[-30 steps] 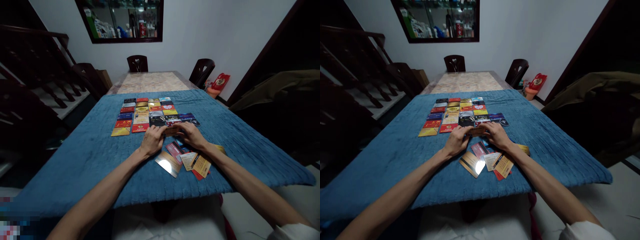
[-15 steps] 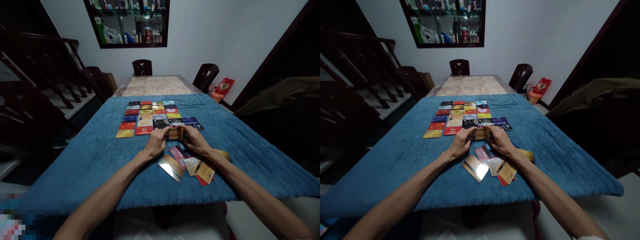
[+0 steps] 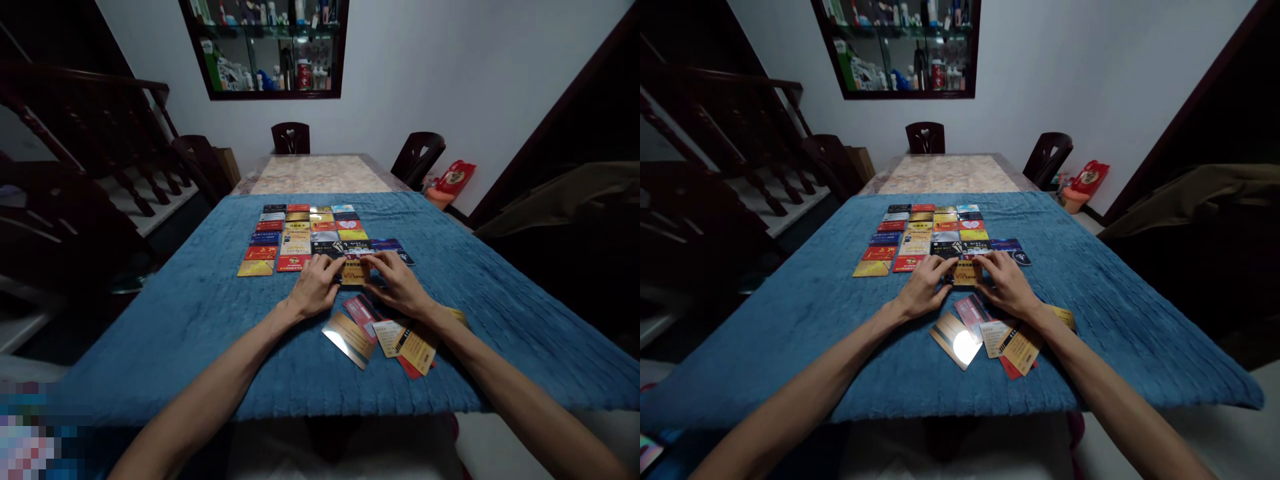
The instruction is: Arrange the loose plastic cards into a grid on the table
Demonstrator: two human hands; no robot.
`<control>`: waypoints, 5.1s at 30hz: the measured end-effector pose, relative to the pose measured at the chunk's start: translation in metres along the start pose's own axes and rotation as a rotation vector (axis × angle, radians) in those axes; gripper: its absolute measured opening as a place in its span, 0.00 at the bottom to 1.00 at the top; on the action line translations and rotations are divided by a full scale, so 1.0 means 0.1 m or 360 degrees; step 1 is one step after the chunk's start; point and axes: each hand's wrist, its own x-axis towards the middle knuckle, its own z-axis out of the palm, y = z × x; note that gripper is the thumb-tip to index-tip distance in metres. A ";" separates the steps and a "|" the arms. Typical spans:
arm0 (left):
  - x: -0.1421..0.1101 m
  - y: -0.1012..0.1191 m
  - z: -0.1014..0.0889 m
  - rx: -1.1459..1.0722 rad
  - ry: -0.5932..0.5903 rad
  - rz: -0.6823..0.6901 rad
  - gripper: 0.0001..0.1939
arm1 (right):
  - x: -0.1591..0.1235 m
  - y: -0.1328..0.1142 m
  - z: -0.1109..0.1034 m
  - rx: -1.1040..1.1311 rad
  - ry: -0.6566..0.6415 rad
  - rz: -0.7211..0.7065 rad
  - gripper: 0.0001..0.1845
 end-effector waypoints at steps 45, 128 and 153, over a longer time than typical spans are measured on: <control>0.68 -1.49 -0.64 0.0480 -0.0493 -0.0254 0.22 | 1.73 0.19 0.87 -0.0088 -0.0650 0.0251 0.16; 0.50 -0.42 -0.19 0.0381 -0.0116 0.0322 0.10 | 0.55 0.48 -0.01 0.0019 -0.0217 0.0085 0.10; 0.34 0.61 0.14 0.0121 -0.0407 0.0286 0.16 | 0.08 0.30 -0.55 0.0385 -0.0515 0.0295 0.09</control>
